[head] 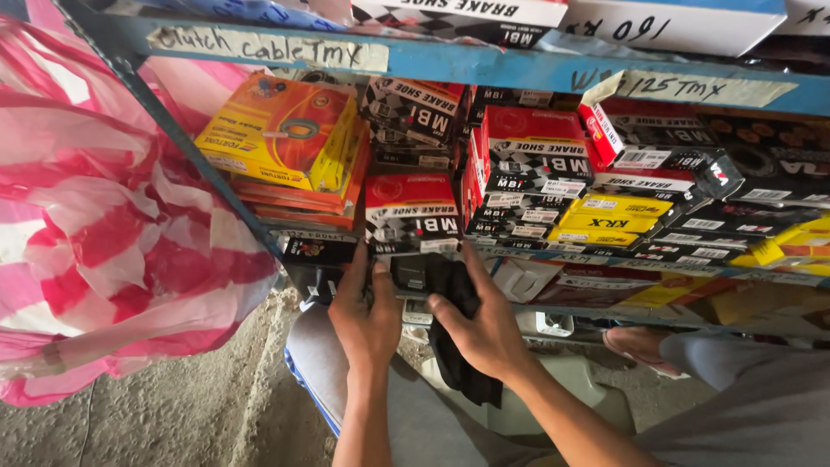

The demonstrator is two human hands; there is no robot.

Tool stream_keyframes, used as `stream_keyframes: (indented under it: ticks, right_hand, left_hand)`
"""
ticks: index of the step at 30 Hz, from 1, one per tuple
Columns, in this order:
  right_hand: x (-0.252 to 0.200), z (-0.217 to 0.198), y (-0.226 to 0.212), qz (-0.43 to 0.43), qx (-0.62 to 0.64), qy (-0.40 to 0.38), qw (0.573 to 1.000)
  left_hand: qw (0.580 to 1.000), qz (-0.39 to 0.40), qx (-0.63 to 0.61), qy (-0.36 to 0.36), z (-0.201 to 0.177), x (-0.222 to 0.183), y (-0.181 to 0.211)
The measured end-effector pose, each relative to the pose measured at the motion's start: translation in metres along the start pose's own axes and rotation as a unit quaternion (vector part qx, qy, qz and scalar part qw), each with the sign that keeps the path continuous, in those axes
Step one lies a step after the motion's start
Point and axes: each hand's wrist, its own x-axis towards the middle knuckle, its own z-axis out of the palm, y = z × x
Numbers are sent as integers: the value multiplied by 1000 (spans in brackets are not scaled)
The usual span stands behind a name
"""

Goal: Inspecting a box of motorcycle brake shoes and placing it back into a protective sleeve

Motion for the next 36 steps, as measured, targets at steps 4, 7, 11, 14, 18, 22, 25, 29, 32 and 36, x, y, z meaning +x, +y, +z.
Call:
stream_keyframes:
  ticks: [4,7,11,14,18,22,25,29,32,36]
  right_hand:
    - [5,5,-7,51,33,2,998]
    - [14,6,-11,76,16,-14,997]
    - [20,10,-14,106,25,-18,994]
    - [25,12,-10,136,18,-21,990]
    - [23,9,-9,121,11,-38,992]
    - [19,8,-33,130,-13,-71,989]
    - [25,5,-40,183,-68,-90,977]
    - [23,1,-48,194,-88,-95,972]
    - [28,3,-41,192,-93,-109,971]
    - [30,4,-44,167,-94,-107,976]
  left_hand:
    - [992,-123,-4,-7,3,8,15]
    - [988,-147,4,-48,5,16,6]
    - [978,-190,7,-87,7,25,2]
    - [972,-213,0,-103,9,30,-7]
    - [970,-214,17,-115,8,29,-4]
    - [969,-195,84,-128,5,23,5]
    - [967,-183,129,-118,9,22,12]
    - [979,-161,110,-62,11,15,10]
    - [979,-159,116,-58,11,18,6]
    - [976,-171,105,-87,11,24,6]
